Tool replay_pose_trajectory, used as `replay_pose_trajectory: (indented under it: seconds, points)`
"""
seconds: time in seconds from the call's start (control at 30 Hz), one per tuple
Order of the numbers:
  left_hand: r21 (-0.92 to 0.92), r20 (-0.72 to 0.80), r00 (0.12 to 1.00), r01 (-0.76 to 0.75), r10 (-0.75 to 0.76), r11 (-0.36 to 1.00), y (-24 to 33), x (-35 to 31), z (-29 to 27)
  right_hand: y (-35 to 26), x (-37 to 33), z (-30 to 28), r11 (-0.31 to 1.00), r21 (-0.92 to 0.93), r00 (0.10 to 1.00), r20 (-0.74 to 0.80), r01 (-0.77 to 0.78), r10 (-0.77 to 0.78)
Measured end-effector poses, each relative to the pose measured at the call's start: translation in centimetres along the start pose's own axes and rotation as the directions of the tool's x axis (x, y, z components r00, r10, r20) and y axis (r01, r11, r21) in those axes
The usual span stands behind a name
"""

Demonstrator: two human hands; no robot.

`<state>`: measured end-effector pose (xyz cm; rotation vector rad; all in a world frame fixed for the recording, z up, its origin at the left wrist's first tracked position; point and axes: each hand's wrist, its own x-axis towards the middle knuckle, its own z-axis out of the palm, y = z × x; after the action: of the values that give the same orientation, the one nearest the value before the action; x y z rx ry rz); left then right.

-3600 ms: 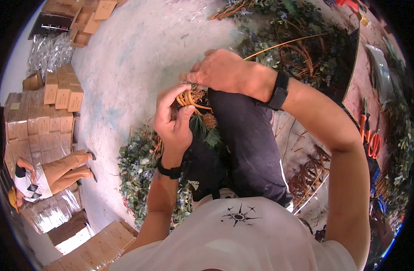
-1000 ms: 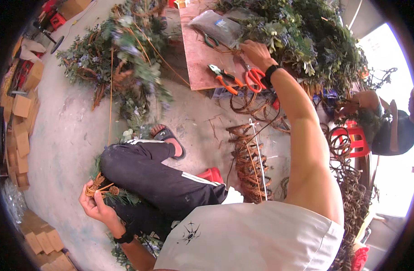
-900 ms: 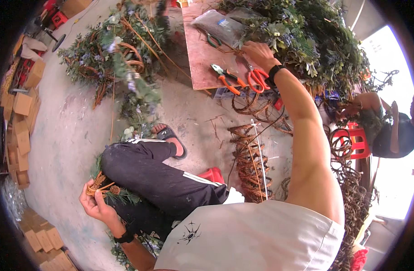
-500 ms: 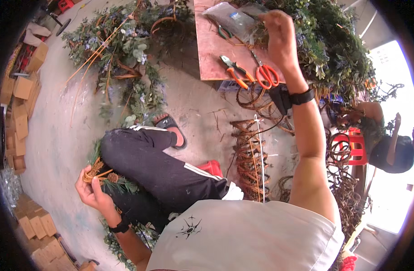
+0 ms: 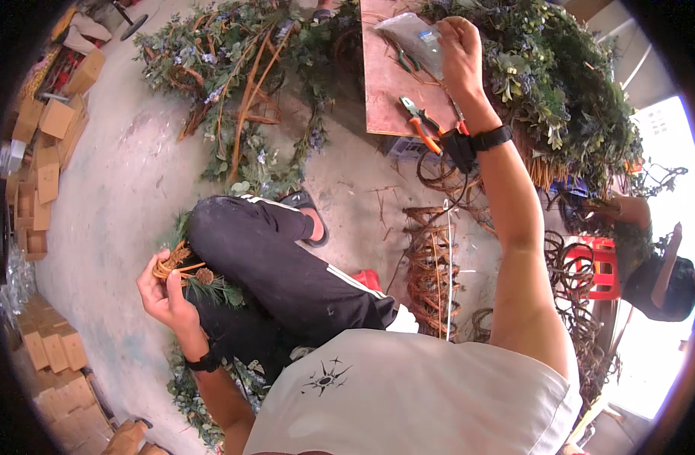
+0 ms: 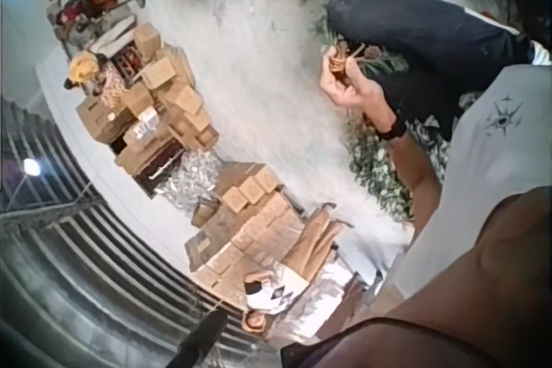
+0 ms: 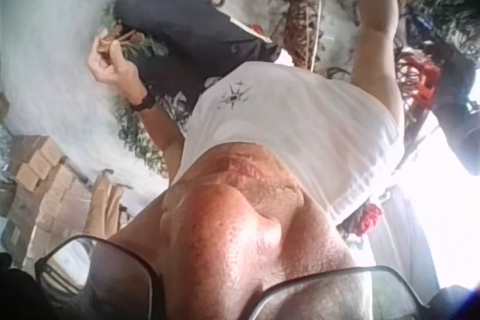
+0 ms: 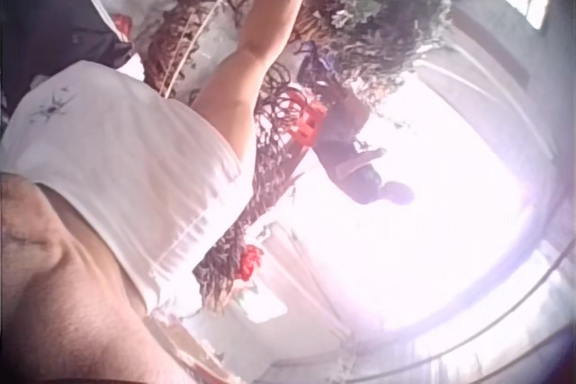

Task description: Assemble decorative floral wreaths using artificial foliage, pinecones, and wire.

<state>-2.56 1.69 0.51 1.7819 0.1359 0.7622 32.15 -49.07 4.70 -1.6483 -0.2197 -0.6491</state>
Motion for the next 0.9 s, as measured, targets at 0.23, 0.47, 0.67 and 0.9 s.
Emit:
replay_pose_trajectory:
  seconds: [0.23,0.47,0.67,0.9]
  points:
    - [0.007,0.011,1.000,0.018,-0.018,1.000,0.3,0.2,0.3,-2.4,2.9,-4.8,0.827,-0.387,0.903,0.034,0.407,-0.429]
    - [0.052,0.016,1.000,-0.003,0.002,0.999,-0.2,0.2,-0.3,-5.3,6.4,-7.4,0.799,-0.546,0.901,0.434,0.252,0.012]
    - [0.069,0.008,1.000,-0.005,0.005,0.998,0.3,0.3,0.4,9.8,1.1,-10.2,0.292,-0.927,0.846,0.342,0.234,0.409]
    - [0.079,0.004,1.000,0.013,-0.014,0.997,0.4,0.2,-0.1,12.1,0.0,-11.4,0.299,-0.946,0.863,0.254,0.127,0.437]
